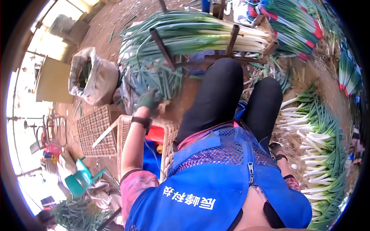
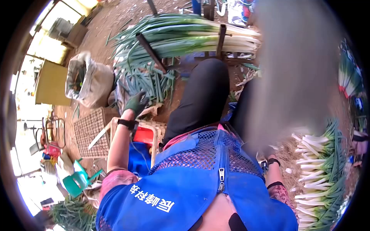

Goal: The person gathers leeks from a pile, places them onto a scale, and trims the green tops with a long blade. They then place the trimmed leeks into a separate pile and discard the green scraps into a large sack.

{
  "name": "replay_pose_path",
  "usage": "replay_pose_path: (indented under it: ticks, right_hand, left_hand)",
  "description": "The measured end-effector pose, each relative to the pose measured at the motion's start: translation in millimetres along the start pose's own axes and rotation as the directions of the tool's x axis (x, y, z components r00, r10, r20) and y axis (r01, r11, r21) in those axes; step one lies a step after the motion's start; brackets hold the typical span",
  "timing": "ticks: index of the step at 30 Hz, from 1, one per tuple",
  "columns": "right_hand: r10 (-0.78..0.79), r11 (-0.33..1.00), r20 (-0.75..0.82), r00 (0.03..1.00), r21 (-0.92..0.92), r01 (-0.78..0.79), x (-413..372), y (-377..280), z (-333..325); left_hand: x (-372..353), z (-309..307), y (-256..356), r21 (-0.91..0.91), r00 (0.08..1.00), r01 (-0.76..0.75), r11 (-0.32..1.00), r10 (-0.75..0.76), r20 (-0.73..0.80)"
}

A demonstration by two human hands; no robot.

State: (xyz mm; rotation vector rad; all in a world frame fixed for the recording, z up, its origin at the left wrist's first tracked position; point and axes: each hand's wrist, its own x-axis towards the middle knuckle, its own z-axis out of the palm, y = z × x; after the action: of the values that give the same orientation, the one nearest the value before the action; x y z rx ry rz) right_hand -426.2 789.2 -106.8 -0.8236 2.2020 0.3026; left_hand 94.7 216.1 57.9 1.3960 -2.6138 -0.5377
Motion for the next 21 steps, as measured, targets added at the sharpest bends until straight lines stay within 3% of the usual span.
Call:
replay_pose_path:
  ticks: [1,3,4,5,6,7,8,9,10,11,13,16,17,19,21]
  right_hand:
    - [0.076,0.988,0.068,0.995,0.127,-0.085,-8.0,-7.7,-9.9]
    - [0.198,0.917,0.165,0.966,0.316,-0.242,-0.4,4.2,-14.0]
    - [0.045,0.999,0.089,0.995,-0.029,-0.042,16.8,21.7,-18.5]
    - [-0.126,0.915,0.073,0.989,-0.376,0.145,33.7,31.9,-23.2]
    - [-0.117,0.914,0.022,0.993,-0.389,0.116,27.8,22.4,-44.0]
    - [-0.388,0.818,-0.215,0.896,-0.528,0.228,69.3,77.4,-21.7]
    - [-0.281,0.927,-0.221,0.934,-0.313,0.205,86.5,77.8,-38.2]
    - [-0.021,0.998,-0.254,0.967,0.057,0.036,26.2,3.3,-93.4]
    - [-0.132,0.991,-0.370,0.919,-0.051,0.122,51.2,13.7,-92.4]
    - [0.103,0.931,-0.257,0.961,0.364,-0.002,21.4,-33.2,-123.9]
    - [-0.050,0.910,-0.418,0.907,0.355,0.214,26.2,-48.3,-135.0]
    - [-0.070,0.903,-0.336,0.939,0.378,0.203,34.7,-66.3,-141.9]
    - [-0.136,0.922,-0.343,0.929,0.300,0.245,43.2,-63.6,-139.5]
    - [-0.149,0.958,-0.321,0.935,0.187,0.217,49.0,-62.8,-134.3]
    - [-0.046,0.995,-0.260,0.965,0.074,0.068,56.7,-58.8,-124.3]
  left_hand:
    - [-26.5,-8.4,-13.2,0.071,0.974,0.217,0.974,-0.221,0.051]
    - [-66.8,9.6,-62.0,0.259,0.913,0.382,0.887,-0.405,0.042]
    - [-79.8,16.9,-72.8,0.268,0.883,0.433,0.860,-0.465,0.064]
    - [-90.3,22.6,-79.2,0.281,0.850,0.479,0.832,-0.519,0.086]
    - [-99.5,31.9,-80.4,0.232,0.828,0.530,0.816,-0.556,0.067]
    - [-103.6,39.1,-74.1,0.181,0.808,0.571,0.801,-0.587,0.051]
    - [-102.4,42.0,-64.8,0.206,0.793,0.570,0.796,-0.598,0.116]
    - [-104.2,60.8,-70.2,0.203,0.789,0.579,0.789,-0.606,0.102]
    - [-101.2,65.2,-58.1,0.227,0.780,0.587,0.777,-0.618,0.100]
    - [-100.8,69.5,-45.8,0.251,0.764,0.602,0.758,-0.638,0.098]
    - [-97.7,73.8,-40.0,0.271,0.794,0.554,0.788,-0.597,0.113]
    - [-80.6,64.5,-35.8,0.321,0.815,0.502,0.803,-0.563,0.134]
    - [-64.9,57.7,-39.6,0.288,0.787,0.505,0.814,-0.571,0.233]
    - [-34.8,76.3,-67.2,0.243,0.868,0.410,0.879,-0.458,0.192]
    - [-5.3,88.9,-71.8,0.035,0.842,0.487,0.873,-0.479,0.249]
